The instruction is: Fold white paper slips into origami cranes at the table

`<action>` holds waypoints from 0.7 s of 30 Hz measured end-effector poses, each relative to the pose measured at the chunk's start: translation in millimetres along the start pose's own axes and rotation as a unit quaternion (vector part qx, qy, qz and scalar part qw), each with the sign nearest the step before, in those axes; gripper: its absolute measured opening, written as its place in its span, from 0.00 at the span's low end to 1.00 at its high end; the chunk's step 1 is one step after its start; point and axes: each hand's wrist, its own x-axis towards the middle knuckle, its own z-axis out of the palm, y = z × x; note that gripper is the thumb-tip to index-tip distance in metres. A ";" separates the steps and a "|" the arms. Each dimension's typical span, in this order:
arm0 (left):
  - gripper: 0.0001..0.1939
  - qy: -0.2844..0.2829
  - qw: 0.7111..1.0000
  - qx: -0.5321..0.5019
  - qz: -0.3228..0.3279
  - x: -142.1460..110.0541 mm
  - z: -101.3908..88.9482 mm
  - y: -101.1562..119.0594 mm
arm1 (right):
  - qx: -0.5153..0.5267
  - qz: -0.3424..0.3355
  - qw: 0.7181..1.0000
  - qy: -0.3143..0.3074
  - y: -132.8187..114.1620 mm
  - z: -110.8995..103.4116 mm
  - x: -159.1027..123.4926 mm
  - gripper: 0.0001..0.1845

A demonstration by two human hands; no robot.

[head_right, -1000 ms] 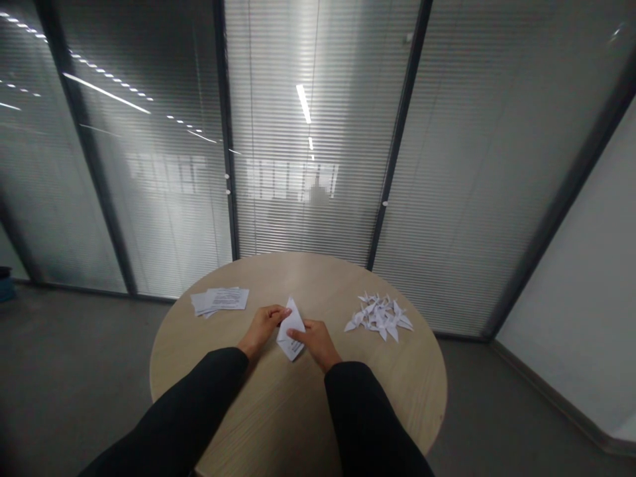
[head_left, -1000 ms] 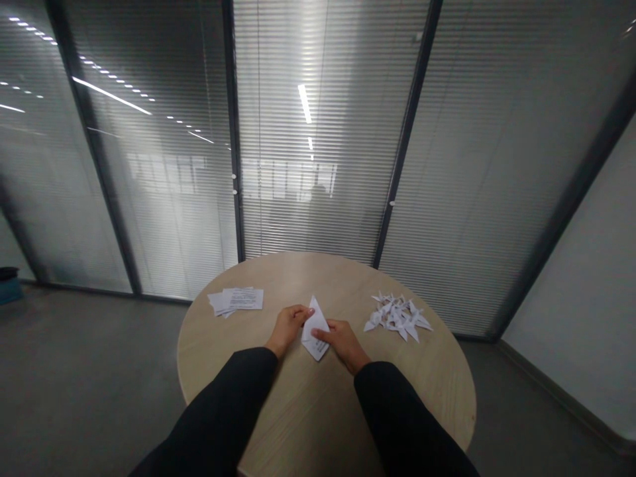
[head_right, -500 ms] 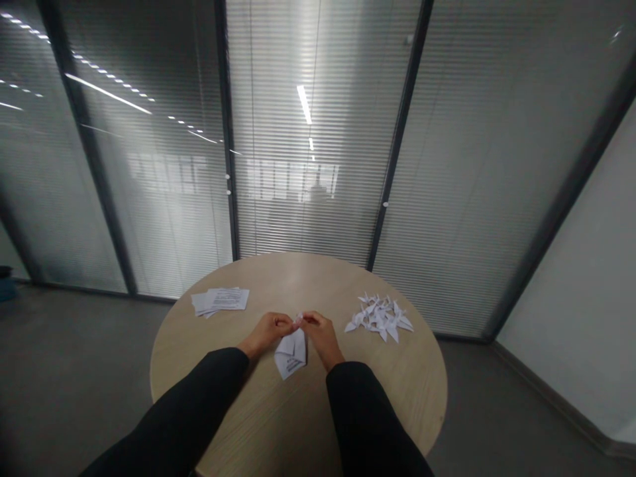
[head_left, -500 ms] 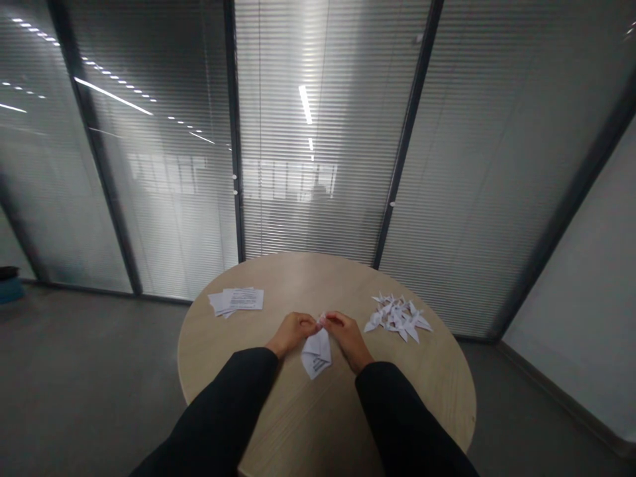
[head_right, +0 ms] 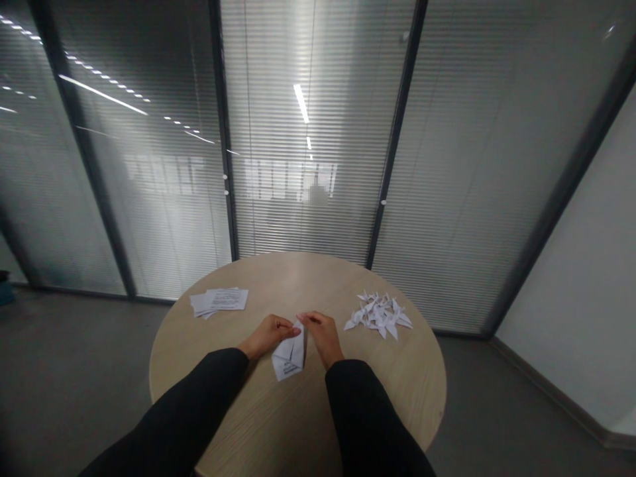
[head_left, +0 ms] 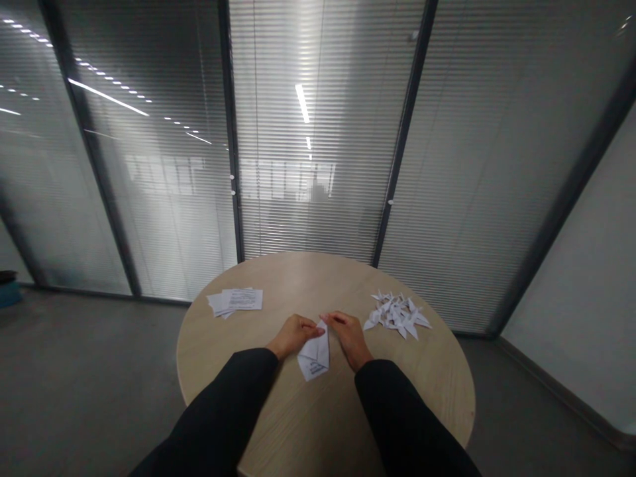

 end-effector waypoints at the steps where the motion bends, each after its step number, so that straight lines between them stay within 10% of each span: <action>1: 0.25 -0.005 1.000 -0.001 -0.004 -0.7 0.7 1.6 | -0.009 -0.004 1.000 0.007 0.5 -0.2 0.1 0.18; 21: 0.23 0.004 0.989 -0.138 -0.048 -3.0 1.6 3.6 | 0.049 -0.010 0.998 -0.030 11.4 1.8 5.3 0.19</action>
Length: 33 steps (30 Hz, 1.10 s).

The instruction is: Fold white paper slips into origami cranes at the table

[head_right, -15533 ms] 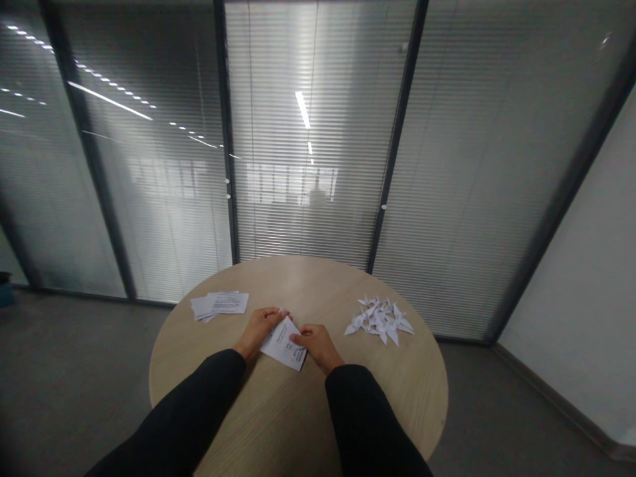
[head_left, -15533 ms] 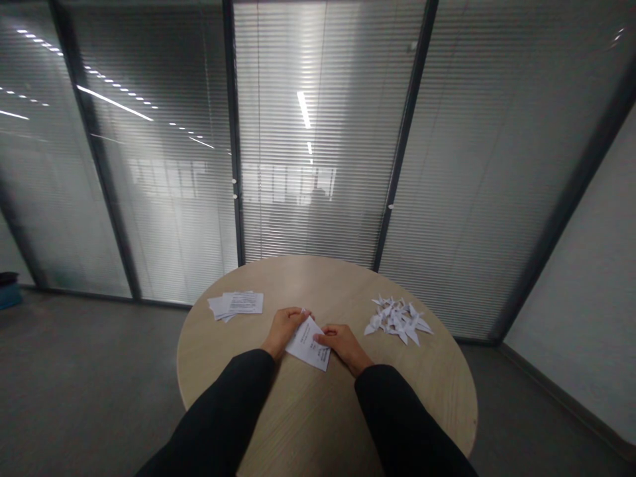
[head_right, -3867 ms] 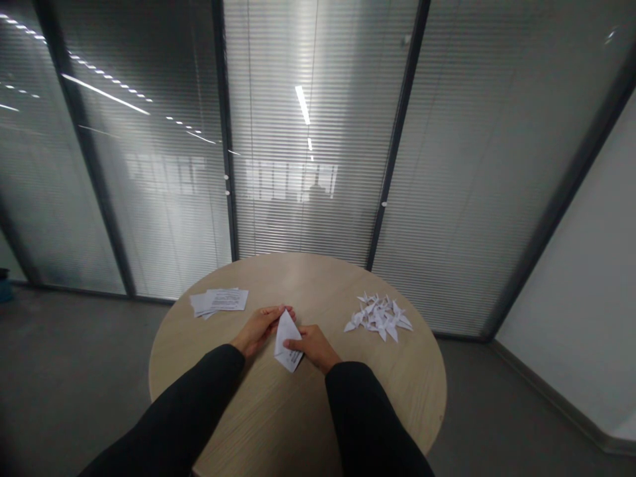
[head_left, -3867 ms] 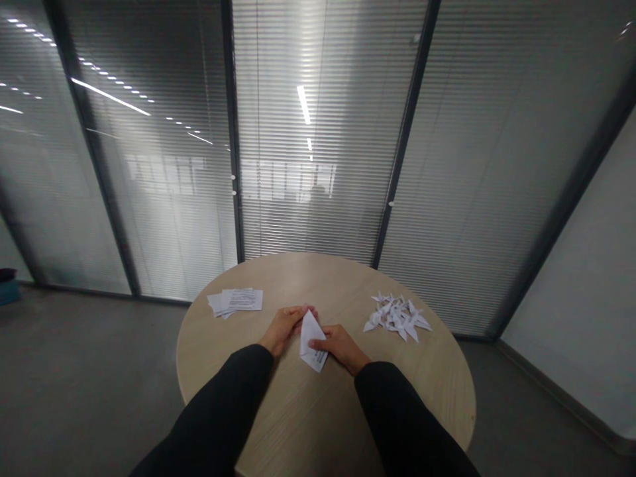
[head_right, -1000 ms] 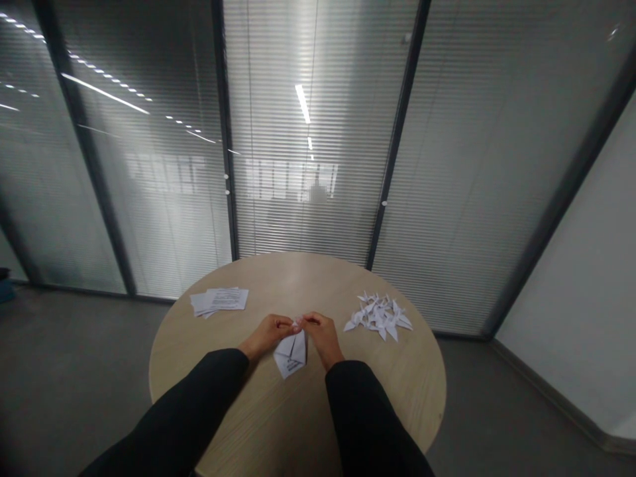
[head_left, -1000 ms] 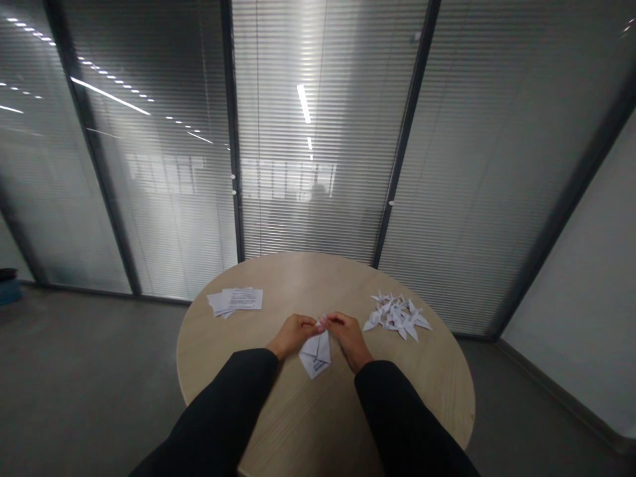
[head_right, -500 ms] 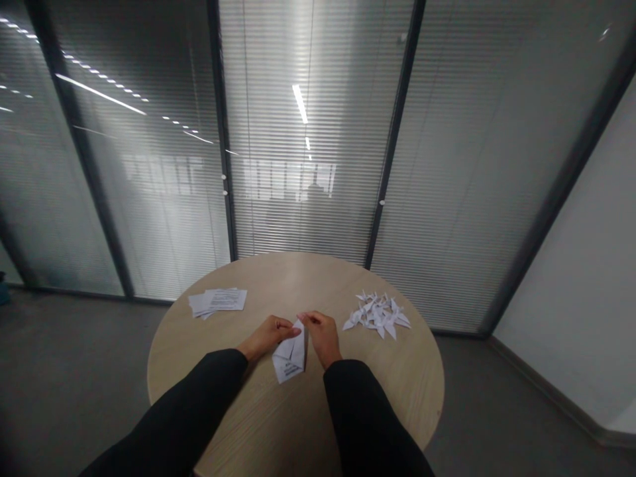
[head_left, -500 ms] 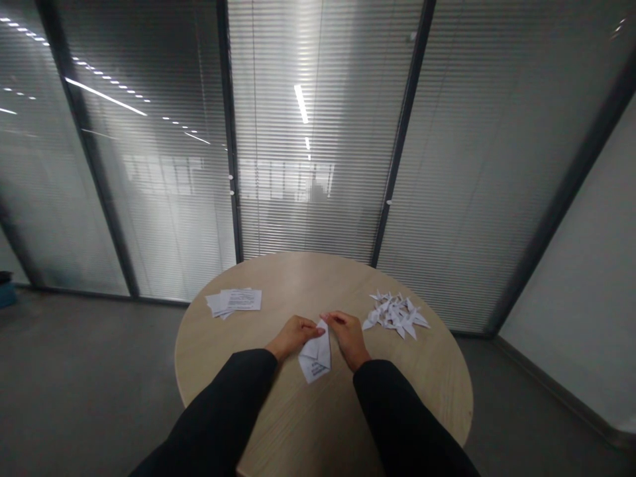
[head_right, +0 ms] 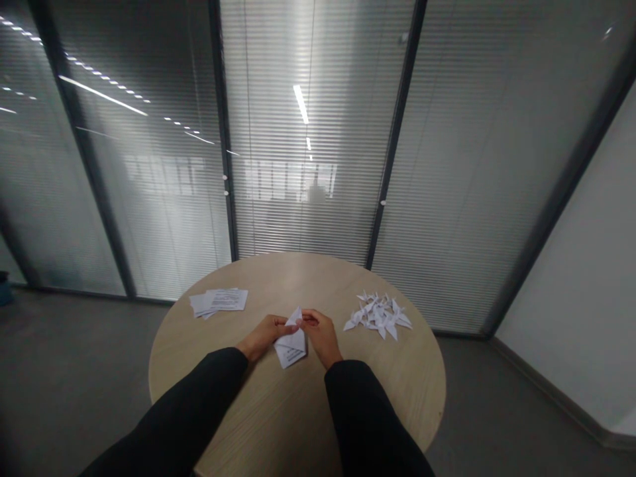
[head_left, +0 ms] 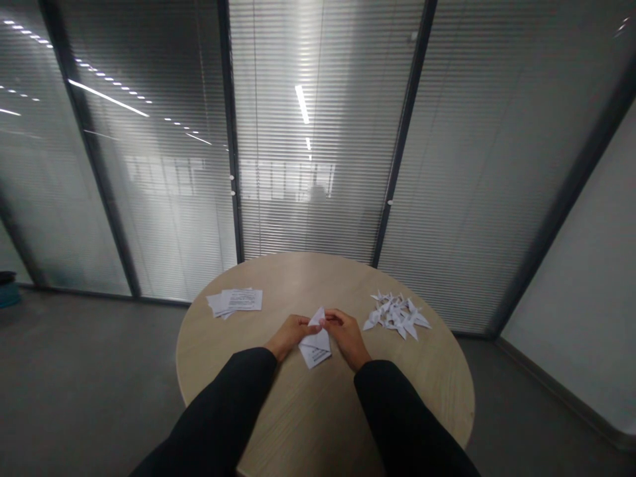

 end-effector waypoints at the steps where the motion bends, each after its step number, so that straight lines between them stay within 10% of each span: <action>1: 0.23 0.000 1.000 -0.008 -0.001 0.5 -0.6 -0.5 | -0.001 0.000 1.000 -0.004 0.7 -0.5 0.3 0.18; 18: 0.23 0.002 0.997 -0.082 0.004 12.8 -9.5 -12.5 | -0.030 0.011 0.996 0.081 6.2 -8.6 3.7 0.14; 24: 0.48 -0.082 0.992 -0.052 0.085 10.5 -9.4 -7.5 | 0.010 0.021 0.993 0.120 19.6 -13.3 9.7 0.14; 33: 0.19 0.019 0.982 0.096 0.164 19.7 -16.3 -14.5 | 0.043 0.028 0.995 0.082 9.4 -4.4 3.8 0.16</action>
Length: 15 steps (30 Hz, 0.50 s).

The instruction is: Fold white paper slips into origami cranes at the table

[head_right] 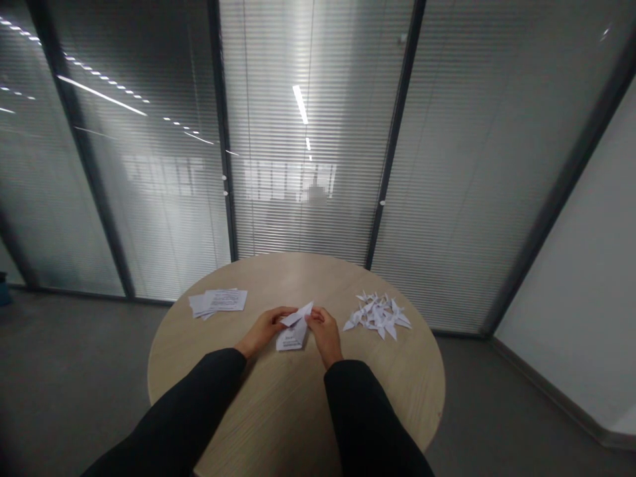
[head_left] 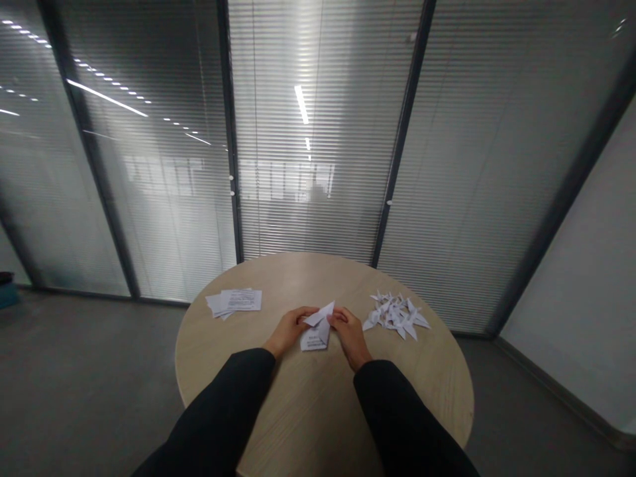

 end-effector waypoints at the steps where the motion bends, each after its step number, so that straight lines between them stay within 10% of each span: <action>1: 0.17 0.016 0.999 0.028 0.006 -0.1 -0.5 1.7 | 0.001 0.002 1.000 -0.004 -2.0 1.0 -1.3 0.16; 15: 0.19 0.073 0.967 0.243 -0.024 -5.3 3.3 14.8 | 0.005 0.032 0.998 -0.046 -0.7 7.6 -3.6 0.40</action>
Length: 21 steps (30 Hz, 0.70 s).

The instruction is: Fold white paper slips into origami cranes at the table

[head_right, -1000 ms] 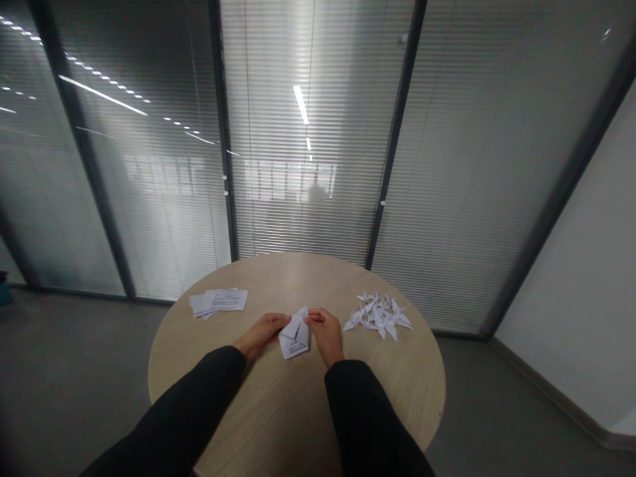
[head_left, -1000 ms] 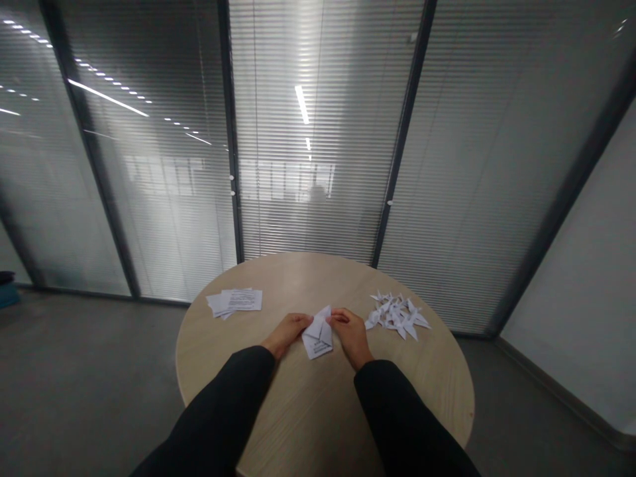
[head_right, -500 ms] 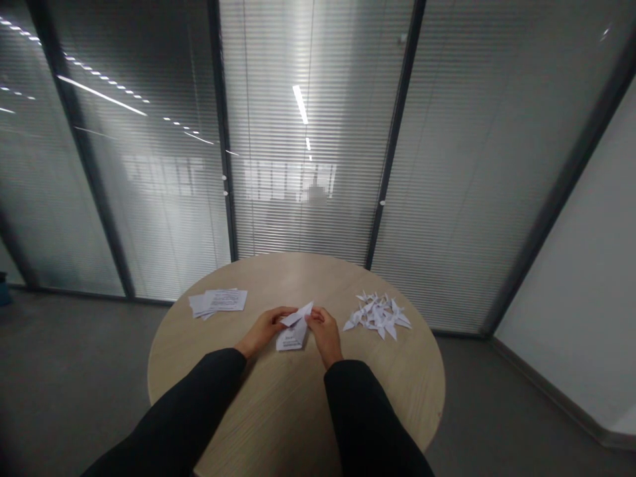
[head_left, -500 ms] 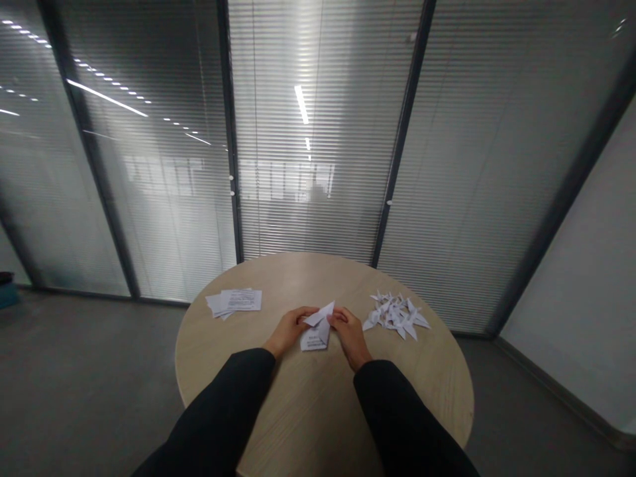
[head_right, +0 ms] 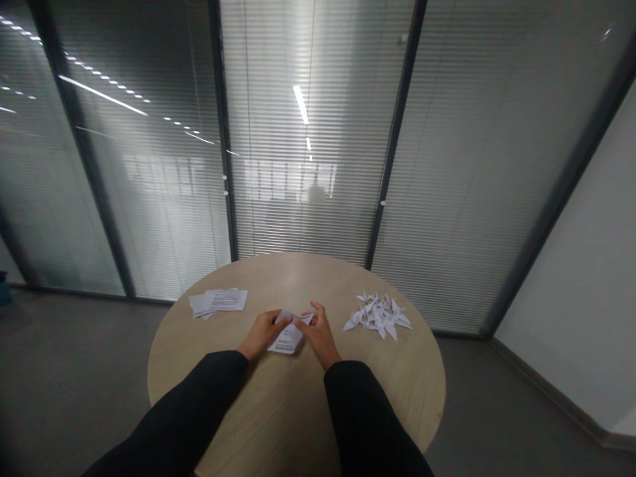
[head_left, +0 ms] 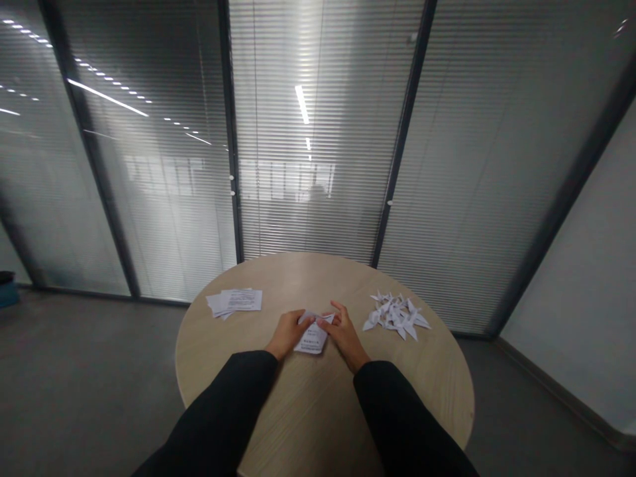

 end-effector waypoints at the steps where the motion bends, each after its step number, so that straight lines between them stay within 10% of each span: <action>1: 0.18 0.000 1.000 0.014 0.002 -0.8 -0.7 1.9 | -0.007 -0.001 1.000 0.004 1.4 -0.5 0.2 0.39; 21: 0.24 0.033 0.992 -0.111 -0.053 3.8 0.7 -8.0 | 0.018 -0.033 0.999 -0.023 -3.3 -0.8 -4.9 0.30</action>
